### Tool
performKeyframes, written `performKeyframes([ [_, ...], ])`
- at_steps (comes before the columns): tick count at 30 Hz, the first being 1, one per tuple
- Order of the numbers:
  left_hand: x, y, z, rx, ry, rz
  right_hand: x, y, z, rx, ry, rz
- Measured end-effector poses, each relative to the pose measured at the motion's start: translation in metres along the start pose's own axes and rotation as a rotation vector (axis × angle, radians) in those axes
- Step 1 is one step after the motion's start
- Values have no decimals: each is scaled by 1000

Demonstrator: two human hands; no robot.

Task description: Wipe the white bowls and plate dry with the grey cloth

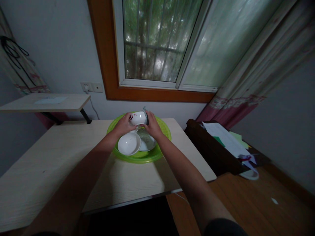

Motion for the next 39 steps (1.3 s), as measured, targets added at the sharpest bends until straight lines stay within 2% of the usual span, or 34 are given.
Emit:
performKeyframes([
  [3, 0, -1, 1, -2, 41, -13, 1, -2, -8, -57, -50, -33],
  [8, 1, -1, -2, -6, 53, -35, 0, -4, -41, -285, -121, -128],
  [13, -2, -1, 0, -50, 61, 0, 1, -3, -56, -318, -180, -187],
  [16, -4, -1, 3, -83, 46, 29, 1, -1, -44, -201, -107, -109],
  [19, -6, 0, 1, -127, 6, 85, 2, -1, -20, 45, 35, -2],
  [21, -7, 2, -3, -156, -40, 134, 5, -2, -6, 175, 130, 2],
  [24, -6, 4, -10, -179, -95, 165, 6, -3, 1, 227, 196, 6],
  [28, -6, 4, -10, -218, -92, 134, 2, -3, -14, 89, 128, 8],
  [34, -6, 3, -5, -232, -61, 88, -1, -3, -55, -234, -61, -141],
  [37, -6, 5, -6, -226, -73, 104, 2, -3, -62, -294, -90, -192],
  [39, -6, 6, -9, -249, -120, 132, 2, -2, -59, -275, -67, -166],
])
Point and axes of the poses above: each hand's wrist, its own y-axis towards the middle knuckle, its own x-axis out of the palm, z = x × y, the point moved 3 cm from there along y, towards the middle knuckle
